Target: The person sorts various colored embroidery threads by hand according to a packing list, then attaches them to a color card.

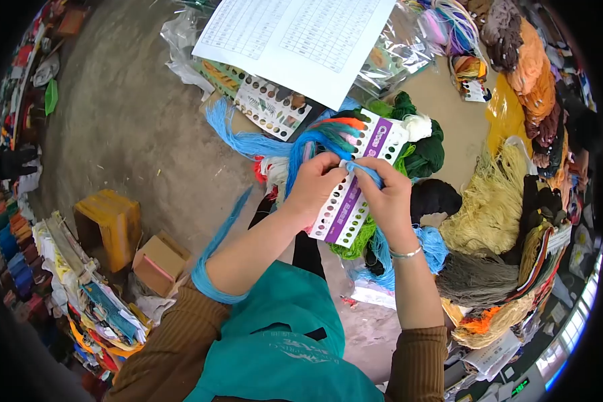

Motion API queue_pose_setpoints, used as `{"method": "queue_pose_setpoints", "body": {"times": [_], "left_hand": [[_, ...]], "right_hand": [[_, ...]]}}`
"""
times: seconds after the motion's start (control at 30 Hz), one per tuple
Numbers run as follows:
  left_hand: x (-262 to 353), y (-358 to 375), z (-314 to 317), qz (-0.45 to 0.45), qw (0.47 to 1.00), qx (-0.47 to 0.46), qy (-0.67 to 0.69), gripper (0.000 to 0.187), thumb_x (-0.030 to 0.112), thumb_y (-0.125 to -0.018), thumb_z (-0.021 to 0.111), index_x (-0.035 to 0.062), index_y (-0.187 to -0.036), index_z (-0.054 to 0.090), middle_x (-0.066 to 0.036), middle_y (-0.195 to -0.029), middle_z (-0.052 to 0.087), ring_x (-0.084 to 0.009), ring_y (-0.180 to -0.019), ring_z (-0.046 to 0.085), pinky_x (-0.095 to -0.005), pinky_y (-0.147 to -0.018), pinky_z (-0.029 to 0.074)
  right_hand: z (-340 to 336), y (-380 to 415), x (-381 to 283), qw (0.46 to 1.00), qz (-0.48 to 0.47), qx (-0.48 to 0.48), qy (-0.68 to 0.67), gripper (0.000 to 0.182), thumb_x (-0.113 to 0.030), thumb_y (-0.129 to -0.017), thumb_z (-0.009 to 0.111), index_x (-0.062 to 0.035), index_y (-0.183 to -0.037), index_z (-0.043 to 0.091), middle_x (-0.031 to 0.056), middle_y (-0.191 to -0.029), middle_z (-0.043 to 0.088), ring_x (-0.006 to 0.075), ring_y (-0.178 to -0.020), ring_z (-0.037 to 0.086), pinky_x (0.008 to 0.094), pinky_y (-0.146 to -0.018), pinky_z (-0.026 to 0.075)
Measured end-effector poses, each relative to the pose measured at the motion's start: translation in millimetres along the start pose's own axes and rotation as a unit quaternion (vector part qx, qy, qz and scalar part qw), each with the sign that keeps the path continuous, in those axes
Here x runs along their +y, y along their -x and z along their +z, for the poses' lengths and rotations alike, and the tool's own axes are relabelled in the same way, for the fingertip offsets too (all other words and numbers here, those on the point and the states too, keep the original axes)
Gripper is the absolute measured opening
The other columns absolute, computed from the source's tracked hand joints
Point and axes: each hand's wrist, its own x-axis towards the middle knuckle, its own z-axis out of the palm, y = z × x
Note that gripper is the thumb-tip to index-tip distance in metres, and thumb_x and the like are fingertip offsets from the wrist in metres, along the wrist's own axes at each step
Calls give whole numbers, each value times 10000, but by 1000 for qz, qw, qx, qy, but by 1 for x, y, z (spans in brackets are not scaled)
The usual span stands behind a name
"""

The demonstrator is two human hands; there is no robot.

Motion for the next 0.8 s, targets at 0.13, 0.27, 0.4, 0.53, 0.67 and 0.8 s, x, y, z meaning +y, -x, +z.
{"method": "queue_pose_setpoints", "body": {"times": [0.13,0.27,0.4,0.53,0.67,0.8], "left_hand": [[2,0,1,-16,998,-15,51,158,38,-900,556,7,-1052,589,-44,-947,628,-100,-840,614,-263,-744,507],[5,1,0,-41,994,-43,91,166,37,-901,556,15,-1063,588,-37,-960,628,-95,-870,612,-271,-777,512],[3,-2,-1,-30,998,-24,44,155,47,-888,583,28,-1041,605,-22,-944,623,-63,-813,566,-236,-723,475],[5,-2,5,6,999,-24,24,170,37,-881,579,29,-1048,608,-20,-952,629,-60,-827,570,-225,-732,466],[4,-5,8,38,999,-8,-25,180,40,-878,574,27,-1054,610,-23,-960,634,-60,-850,577,-221,-745,461],[11,-4,3,8,999,-33,-40,196,31,-876,570,25,-1068,609,-22,-970,642,-59,-852,579,-221,-745,460]], "right_hand": [[8,-3,15,1000,-6,9,12,150,-71,-838,690,-22,-980,686,84,-807,681,120,-666,613,260,-630,500],[6,-1,14,1000,1,15,17,151,-56,-828,692,-21,-975,687,77,-807,679,118,-666,610,257,-622,494],[6,0,15,999,-15,20,26,153,-44,-821,690,-20,-972,687,77,-814,677,121,-677,615,257,-620,493],[6,0,14,999,-11,15,30,158,-43,-814,692,-21,-970,685,82,-815,676,137,-686,627,264,-628,497],[6,0,12,998,-34,20,52,163,-40,-805,698,-23,-967,682,87,-818,674,159,-701,642,274,-641,503],[4,1,11,998,-14,34,41,166,-33,-802,697,-21,-967,681,88,-820,674,158,-702,643,274,-640,503]]}}
